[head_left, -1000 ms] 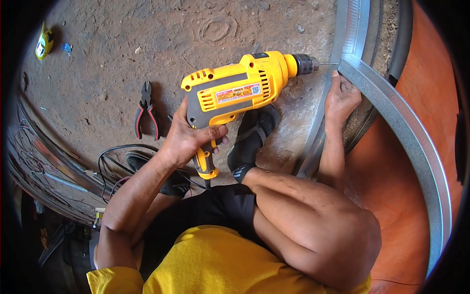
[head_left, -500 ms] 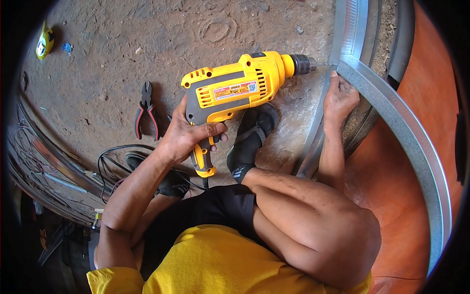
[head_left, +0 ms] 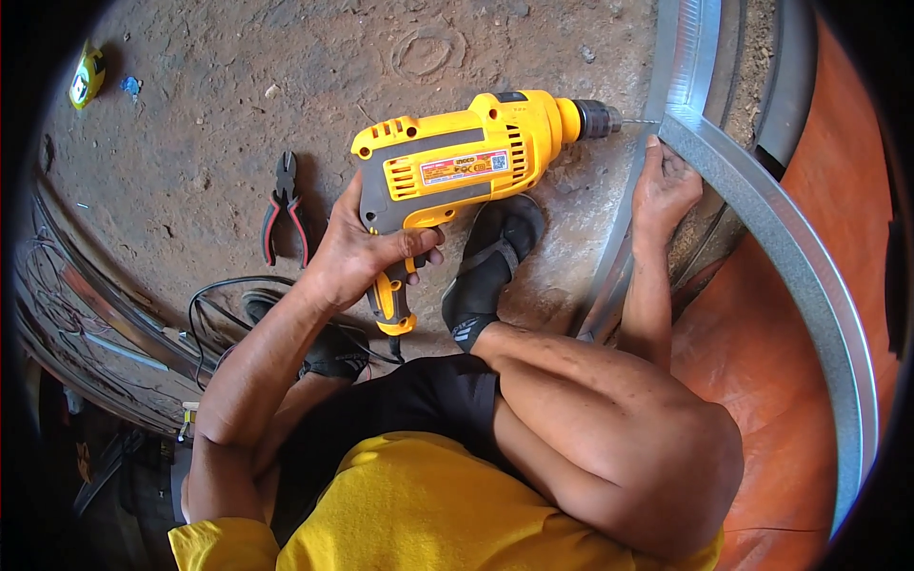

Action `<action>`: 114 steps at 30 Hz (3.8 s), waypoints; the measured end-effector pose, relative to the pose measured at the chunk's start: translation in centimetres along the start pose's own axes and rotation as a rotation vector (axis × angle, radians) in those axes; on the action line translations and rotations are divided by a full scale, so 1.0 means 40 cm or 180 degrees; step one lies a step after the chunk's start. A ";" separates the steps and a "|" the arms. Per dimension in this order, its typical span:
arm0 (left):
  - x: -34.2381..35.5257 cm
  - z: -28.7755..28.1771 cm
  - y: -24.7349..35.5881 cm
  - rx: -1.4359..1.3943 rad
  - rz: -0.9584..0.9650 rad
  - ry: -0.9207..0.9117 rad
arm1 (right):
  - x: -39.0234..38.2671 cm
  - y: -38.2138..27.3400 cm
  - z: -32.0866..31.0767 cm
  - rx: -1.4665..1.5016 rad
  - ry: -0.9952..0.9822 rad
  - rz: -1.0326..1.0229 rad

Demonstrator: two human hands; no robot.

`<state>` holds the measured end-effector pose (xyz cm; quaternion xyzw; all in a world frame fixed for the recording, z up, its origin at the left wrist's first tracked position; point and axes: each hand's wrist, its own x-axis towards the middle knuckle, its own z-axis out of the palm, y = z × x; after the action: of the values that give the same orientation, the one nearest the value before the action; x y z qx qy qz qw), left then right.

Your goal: Drilling holes into a metal structural frame on the ground using a power drill.

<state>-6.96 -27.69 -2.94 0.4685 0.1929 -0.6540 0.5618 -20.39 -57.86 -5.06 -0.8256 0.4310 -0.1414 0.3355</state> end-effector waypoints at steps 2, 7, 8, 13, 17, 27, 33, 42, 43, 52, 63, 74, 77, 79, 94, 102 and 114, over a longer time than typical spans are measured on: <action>-0.001 0.001 -0.001 -0.0030 0.0043 -0.0002 | -0.001 0.002 0.004 0.0022 0.0011 -0.0037; -0.006 0.002 -0.003 -0.0067 -0.0005 0.0060 | 0.000 0.004 0.009 0.0085 0.0066 0.0002; -0.002 0.006 0.001 -0.0006 0.0006 0.0031 | 0.003 0.001 -0.004 0.0051 0.0086 -0.0004; 0.004 -0.010 -0.015 0.0064 0.0104 0.0074 | -0.005 0.012 0.016 0.0116 0.0011 0.0010; -0.003 0.009 0.001 -0.0078 0.0029 -0.0002 | 0.001 0.004 -0.007 0.0010 0.0027 0.0005; 0.001 0.001 -0.005 -0.0079 -0.0006 0.0007 | -0.001 0.008 0.000 0.0069 -0.0017 0.0047; 0.002 -0.004 -0.011 0.0024 0.0065 0.0014 | -0.002 0.006 0.001 0.0071 -0.0040 0.0080; -0.004 0.005 -0.005 -0.0080 -0.0006 0.0069 | -0.002 0.005 0.000 -0.0031 -0.0019 -0.0030; -0.001 0.004 -0.007 -0.0071 0.0009 0.0039 | 0.000 0.006 0.000 0.0090 0.0022 -0.0031; -0.002 0.005 -0.003 -0.0060 0.0066 0.0050 | 0.001 0.005 0.001 -0.0096 -0.0018 0.0022; -0.006 0.000 -0.009 -0.0004 0.0080 0.0025 | 0.003 0.009 -0.002 -0.0230 0.0008 -0.0133; -0.010 0.007 -0.002 -0.0147 0.0055 -0.0024 | 0.000 0.013 -0.003 -0.0195 0.0008 -0.0015; -0.008 0.005 -0.005 -0.0192 0.0044 -0.0023 | 0.001 0.008 -0.001 -0.0202 -0.0013 -0.0064; -0.005 0.006 -0.004 -0.0173 0.0042 -0.0025 | 0.002 0.008 -0.001 -0.0045 0.0003 -0.0035; -0.005 0.007 -0.009 -0.0121 0.0055 0.0044 | 0.002 0.006 -0.002 -0.0105 -0.0042 0.0096; -0.006 0.003 -0.007 -0.0061 0.0070 0.0068 | -0.003 -0.002 0.005 -0.0152 -0.0042 0.0051; -0.018 -0.008 -0.019 -0.0029 0.0118 0.0211 | -0.020 0.022 0.037 -0.0109 -0.0072 -0.0009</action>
<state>-7.56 -26.81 -2.73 0.4908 0.2056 -0.6267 0.5693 -20.64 -56.94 -6.68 -0.8334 0.4284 -0.1250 0.3259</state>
